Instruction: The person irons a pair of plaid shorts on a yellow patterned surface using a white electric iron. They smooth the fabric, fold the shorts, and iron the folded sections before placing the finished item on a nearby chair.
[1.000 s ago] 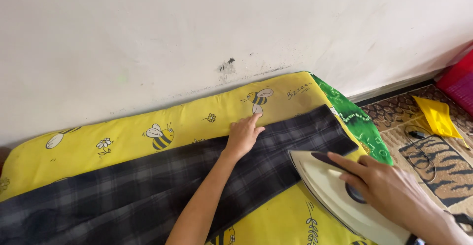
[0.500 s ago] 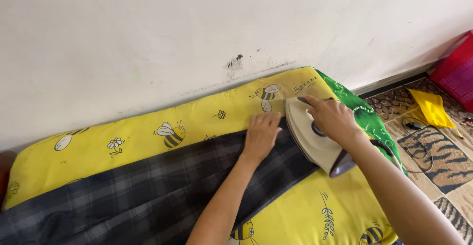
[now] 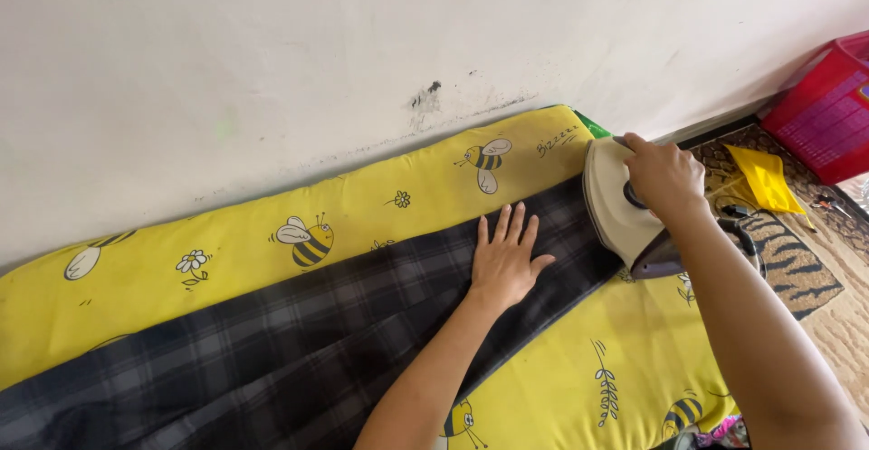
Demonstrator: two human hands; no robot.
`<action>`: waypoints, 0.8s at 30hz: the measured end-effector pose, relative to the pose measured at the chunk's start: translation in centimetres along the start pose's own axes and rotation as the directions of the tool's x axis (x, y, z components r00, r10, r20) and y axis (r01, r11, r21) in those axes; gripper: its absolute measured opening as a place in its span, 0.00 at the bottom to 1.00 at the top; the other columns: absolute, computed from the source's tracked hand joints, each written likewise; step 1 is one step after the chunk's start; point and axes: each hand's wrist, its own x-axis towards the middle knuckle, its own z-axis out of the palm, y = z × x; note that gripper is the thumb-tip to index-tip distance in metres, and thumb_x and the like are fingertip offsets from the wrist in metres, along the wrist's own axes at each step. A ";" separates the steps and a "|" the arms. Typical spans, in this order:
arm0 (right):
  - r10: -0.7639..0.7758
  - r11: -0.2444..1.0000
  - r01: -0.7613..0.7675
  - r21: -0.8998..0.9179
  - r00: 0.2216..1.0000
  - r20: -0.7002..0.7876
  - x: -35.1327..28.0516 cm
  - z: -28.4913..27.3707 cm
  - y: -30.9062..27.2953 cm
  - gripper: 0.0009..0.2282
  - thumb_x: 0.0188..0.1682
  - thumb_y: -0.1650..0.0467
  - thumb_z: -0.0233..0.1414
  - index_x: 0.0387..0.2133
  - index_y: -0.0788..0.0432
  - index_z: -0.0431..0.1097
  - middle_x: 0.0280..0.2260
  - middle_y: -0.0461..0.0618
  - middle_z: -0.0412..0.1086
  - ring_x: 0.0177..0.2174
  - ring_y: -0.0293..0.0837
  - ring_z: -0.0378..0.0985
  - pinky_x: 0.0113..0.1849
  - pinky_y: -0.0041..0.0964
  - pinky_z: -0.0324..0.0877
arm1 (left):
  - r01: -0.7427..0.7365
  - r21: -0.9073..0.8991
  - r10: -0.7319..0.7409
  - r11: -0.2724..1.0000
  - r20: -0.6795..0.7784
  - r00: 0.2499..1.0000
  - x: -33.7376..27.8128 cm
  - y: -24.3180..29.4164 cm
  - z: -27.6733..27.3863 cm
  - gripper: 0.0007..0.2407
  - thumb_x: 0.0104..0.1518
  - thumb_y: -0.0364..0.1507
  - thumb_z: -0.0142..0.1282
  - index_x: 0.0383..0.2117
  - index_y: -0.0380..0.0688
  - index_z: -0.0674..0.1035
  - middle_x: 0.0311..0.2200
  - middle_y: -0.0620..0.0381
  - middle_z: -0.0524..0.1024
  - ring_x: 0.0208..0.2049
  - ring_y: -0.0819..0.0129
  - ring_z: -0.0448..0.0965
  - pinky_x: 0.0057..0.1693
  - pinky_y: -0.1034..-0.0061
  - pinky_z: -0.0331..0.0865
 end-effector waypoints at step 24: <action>-0.230 0.972 0.230 0.050 0.973 -0.007 1.2 0.3 -2.7 0.19 0.59 0.63 0.42 0.65 0.42 0.58 0.43 0.68 0.74 0.42 0.73 0.76 0.37 0.63 0.73 | -0.116 0.112 0.138 0.987 -0.209 0.968 -10.6 5.0 4.8 0.34 0.60 0.54 0.43 0.67 0.43 0.64 0.70 0.43 0.57 0.70 0.48 0.54 0.67 0.37 0.45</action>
